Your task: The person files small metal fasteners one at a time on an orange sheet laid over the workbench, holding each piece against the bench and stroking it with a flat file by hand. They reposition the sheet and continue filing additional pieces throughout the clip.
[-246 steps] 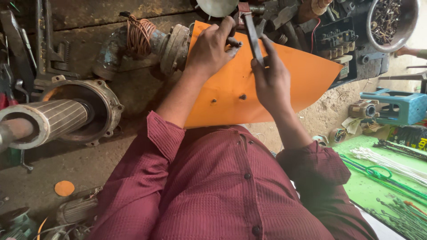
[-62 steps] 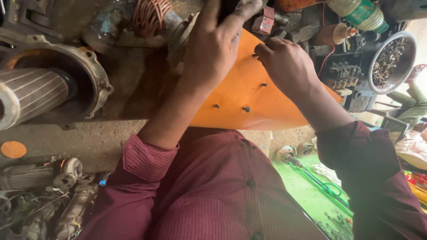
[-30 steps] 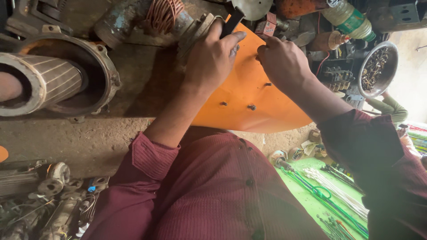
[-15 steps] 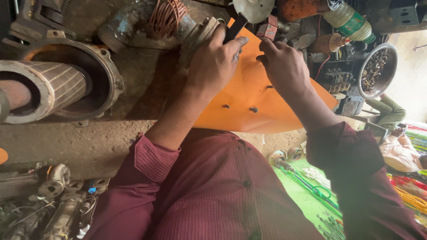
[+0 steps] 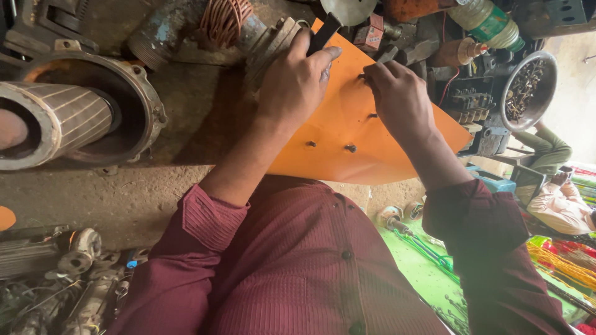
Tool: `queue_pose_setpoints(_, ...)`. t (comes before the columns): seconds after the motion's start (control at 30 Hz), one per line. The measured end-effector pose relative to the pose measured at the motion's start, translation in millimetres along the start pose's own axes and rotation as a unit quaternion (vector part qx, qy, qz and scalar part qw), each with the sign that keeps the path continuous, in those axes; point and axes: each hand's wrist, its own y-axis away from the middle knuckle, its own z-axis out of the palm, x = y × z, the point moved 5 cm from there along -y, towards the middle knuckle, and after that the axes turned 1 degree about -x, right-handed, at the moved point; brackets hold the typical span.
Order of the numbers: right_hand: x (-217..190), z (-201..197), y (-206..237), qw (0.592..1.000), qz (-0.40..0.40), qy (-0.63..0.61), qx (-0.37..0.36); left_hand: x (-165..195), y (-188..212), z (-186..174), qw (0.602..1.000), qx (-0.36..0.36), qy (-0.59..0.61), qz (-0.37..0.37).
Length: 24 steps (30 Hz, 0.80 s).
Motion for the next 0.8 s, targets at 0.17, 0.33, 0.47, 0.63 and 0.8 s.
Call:
queue_pose_setpoints(0.17, -0.9, 2.2, -3.2, 1.000, -0.003, 0.012, -0.003, 3.2, 2.2, 6.5, 1.000, -0.007, 0.014, -0.002)
queue_pose_setpoints(0.33, 1.9, 0.9, -8.1, 0.998, 0.022, 0.033, -0.044, 9.9, 2.5, 28.3, 0.998, -0.055, -0.021, -0.025)
queue_pose_setpoints(0.47, 0.6, 1.0, -8.5, 0.998, 0.016, 0.036, -0.048, 21.0, 2.4, 41.6, 0.997, 0.003, -0.069, -0.043)
queue_pose_setpoints(0.63, 8.2, 9.9, -9.3, 0.994, 0.035, 0.078, -0.073, 28.4, 2.5, 53.0, 0.992, 0.036, -0.100, -0.062)
queue_pose_setpoints(0.8, 14.7, 12.2, -10.1, 0.992, 0.046, 0.089, -0.080, 25.5, -1.0, 60.2, 0.991, 0.026, -0.103, -0.085)
